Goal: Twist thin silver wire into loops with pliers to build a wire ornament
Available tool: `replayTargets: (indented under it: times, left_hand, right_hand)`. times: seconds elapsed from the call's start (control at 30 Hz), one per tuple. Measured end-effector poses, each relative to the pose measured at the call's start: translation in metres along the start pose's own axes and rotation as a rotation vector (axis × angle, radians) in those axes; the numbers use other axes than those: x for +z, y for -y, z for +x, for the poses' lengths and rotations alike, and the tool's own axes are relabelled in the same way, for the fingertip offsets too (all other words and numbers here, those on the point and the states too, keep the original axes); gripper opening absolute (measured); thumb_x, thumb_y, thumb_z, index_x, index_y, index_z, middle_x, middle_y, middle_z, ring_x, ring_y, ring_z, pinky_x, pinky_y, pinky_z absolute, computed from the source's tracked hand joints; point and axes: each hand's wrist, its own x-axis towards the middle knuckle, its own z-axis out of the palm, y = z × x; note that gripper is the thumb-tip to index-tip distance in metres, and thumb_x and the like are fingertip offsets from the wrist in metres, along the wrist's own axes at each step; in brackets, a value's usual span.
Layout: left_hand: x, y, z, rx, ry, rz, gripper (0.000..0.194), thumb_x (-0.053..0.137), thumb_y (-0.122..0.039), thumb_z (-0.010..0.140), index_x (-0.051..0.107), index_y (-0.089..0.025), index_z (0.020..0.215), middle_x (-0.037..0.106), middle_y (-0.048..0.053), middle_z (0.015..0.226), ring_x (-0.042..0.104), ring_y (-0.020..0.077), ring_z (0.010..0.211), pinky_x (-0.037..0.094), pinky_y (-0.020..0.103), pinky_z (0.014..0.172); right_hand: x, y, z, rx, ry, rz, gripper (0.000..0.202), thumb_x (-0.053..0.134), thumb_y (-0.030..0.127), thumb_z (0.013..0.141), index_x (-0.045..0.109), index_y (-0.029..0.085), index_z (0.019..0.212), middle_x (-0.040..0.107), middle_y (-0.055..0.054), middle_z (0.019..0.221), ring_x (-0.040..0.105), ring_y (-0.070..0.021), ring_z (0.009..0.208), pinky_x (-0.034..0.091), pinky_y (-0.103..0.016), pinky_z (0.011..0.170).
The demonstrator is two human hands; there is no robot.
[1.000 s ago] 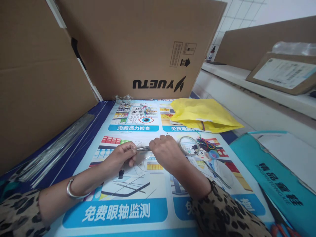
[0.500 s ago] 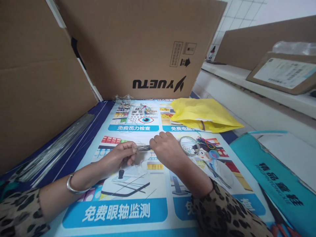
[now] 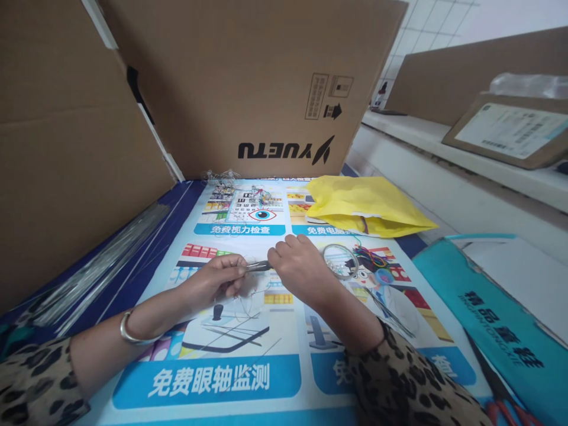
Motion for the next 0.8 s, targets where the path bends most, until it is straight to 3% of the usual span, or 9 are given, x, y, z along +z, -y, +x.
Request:
replayTargets:
  times: [0.57,0.8]
  left_hand:
    - [0.001,-0.002,-0.001,-0.03,-0.047,0.087,0.021,0.062,-0.03,0.073,0.047,-0.016,0.067,0.049,-0.006,0.045,0.041,0.0044,0.038,0.033,0.019,0.047]
    - [0.0,0.002,0.002,0.049,-0.124,0.143,0.022,0.054,-0.031,0.081,0.047,-0.016,0.066,0.049,-0.005,0.044,0.04,0.0046,0.039,0.03,0.018,0.045]
  right_hand:
    - [0.006,0.001,-0.001,0.014,0.065,0.048,0.015,0.044,0.01,0.081,0.056,0.018,0.075,0.055,-0.003,0.07,0.038,-0.0166,0.069,0.02,-0.031,0.064]
    - [-0.002,-0.016,-0.005,0.083,0.089,-0.028,0.017,0.045,0.009,0.079,0.058,0.017,0.074,0.055,-0.004,0.068,0.039,-0.0171,0.07,0.02,-0.031,0.064]
